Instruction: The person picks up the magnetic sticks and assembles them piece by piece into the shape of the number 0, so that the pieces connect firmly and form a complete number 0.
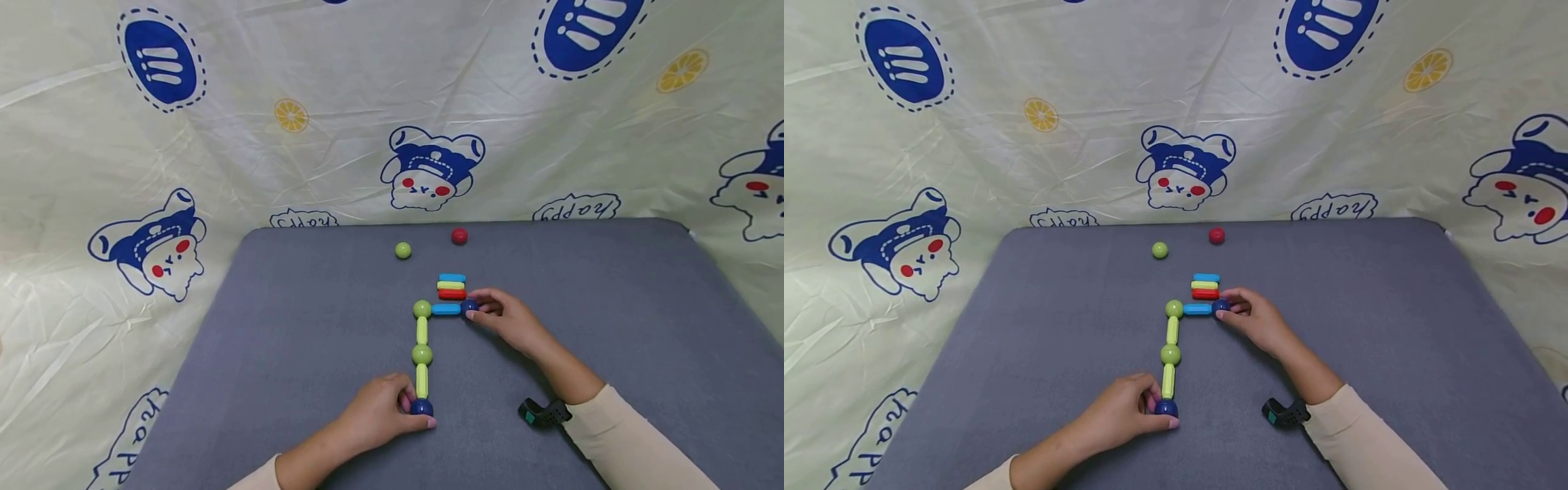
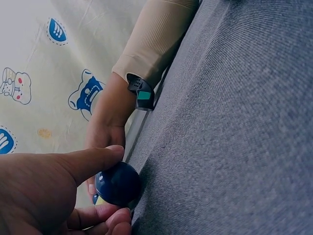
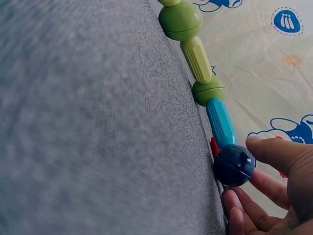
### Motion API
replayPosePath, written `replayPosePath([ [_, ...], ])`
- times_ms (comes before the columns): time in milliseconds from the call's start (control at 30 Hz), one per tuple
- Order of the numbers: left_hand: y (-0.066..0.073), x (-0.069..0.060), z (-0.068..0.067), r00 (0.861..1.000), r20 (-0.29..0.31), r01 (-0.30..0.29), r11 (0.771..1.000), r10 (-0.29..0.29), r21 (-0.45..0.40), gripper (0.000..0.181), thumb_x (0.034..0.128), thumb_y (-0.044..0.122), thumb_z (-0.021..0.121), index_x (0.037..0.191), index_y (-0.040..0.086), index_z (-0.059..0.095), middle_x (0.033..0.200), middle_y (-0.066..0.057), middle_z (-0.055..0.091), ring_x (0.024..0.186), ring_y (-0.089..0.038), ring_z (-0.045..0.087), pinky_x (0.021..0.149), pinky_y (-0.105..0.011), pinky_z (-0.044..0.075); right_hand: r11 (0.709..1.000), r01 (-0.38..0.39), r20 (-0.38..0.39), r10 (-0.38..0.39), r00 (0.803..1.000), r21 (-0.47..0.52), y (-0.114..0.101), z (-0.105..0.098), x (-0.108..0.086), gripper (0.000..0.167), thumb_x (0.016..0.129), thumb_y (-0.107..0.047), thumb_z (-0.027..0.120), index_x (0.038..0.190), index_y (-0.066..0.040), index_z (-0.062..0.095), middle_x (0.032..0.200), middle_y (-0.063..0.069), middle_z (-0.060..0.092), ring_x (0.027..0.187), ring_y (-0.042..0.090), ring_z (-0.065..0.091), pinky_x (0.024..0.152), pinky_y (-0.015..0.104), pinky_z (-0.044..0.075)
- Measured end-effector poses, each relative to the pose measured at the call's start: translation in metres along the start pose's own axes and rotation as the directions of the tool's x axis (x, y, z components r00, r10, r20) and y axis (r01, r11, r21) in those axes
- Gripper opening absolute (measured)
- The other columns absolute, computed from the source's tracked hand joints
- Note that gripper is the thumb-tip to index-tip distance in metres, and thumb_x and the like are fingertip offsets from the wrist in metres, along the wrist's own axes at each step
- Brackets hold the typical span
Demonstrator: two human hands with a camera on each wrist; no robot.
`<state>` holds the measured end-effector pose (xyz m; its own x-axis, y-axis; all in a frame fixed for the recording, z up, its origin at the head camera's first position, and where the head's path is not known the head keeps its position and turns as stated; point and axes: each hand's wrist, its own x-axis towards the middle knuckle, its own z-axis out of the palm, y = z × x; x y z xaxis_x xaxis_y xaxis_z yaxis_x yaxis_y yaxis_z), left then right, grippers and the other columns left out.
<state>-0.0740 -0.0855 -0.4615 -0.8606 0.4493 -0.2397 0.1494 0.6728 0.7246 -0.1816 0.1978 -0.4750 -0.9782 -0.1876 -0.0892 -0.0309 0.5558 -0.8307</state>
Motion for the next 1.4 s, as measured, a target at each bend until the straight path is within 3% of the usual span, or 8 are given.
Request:
replayPosePath([
  [400,0.0,-0.003,-0.002,1.0,-0.005,-0.017,1.0,0.017,-0.019,0.039,0.0772,0.046,0.087,0.09,0.018,0.063,0.078,0.008,0.057,0.066,-0.001,0.049,0.058,-0.018,0.043,0.998,0.06,-0.001,-0.06,0.998,-0.011,-0.008,-0.008,0.002,0.038,0.103,-0.025,0.062,0.135,-0.005,0.06,0.13,0.02,0.061,0.107,0.028,0.062,0.082,0.033,0.049],
  [733,-0.006,-0.004,-0.001,0.994,-0.023,-0.111,0.99,0.109,-0.082,0.036,0.0798,0.032,0.088,0.099,0.017,0.06,0.089,0.008,0.06,0.069,0.003,0.054,0.062,-0.016,0.048,0.994,0.042,-0.001,-0.043,0.999,-0.102,-0.016,-0.004,0.018,0.033,0.101,-0.026,0.064,0.13,-0.011,0.065,0.128,0.017,0.06,0.11,0.031,0.063,0.08,0.033,0.05],
  [1000,-0.008,-0.006,-0.001,0.985,-0.041,-0.17,0.979,0.167,-0.108,0.039,0.0819,0.025,0.086,0.117,0.019,0.069,0.101,0.008,0.063,0.085,-0.001,0.059,0.078,-0.018,0.053,0.988,0.034,0.007,-0.033,0.999,-0.148,-0.018,-0.002,0.029,0.027,0.102,-0.022,0.061,0.123,-0.009,0.07,0.128,0.019,0.06,0.111,0.033,0.061,0.088,0.044,0.051],
  [1167,-0.01,-0.006,-0.002,0.982,-0.022,-0.191,0.974,0.19,-0.125,0.033,0.084,0.022,0.084,0.116,0.022,0.075,0.097,0.009,0.063,0.083,0.001,0.059,0.074,-0.017,0.051,0.984,0.018,0.036,-0.012,0.999,-0.176,-0.019,-0.003,0.037,0.027,0.103,-0.022,0.06,0.123,-0.007,0.07,0.129,0.02,0.062,0.116,0.035,0.06,0.094,0.05,0.052],
  [1400,-0.013,-0.007,-0.002,0.98,-0.017,-0.2,0.967,0.199,-0.159,0.029,0.0852,0.022,0.083,0.113,0.021,0.076,0.095,0.009,0.065,0.082,0.001,0.059,0.071,-0.016,0.05,0.976,-0.017,0.07,0.033,0.997,-0.217,-0.025,-0.002,0.046,0.026,0.102,-0.022,0.061,0.119,-0.006,0.072,0.125,0.019,0.066,0.115,0.034,0.06,0.095,0.05,0.052],
])
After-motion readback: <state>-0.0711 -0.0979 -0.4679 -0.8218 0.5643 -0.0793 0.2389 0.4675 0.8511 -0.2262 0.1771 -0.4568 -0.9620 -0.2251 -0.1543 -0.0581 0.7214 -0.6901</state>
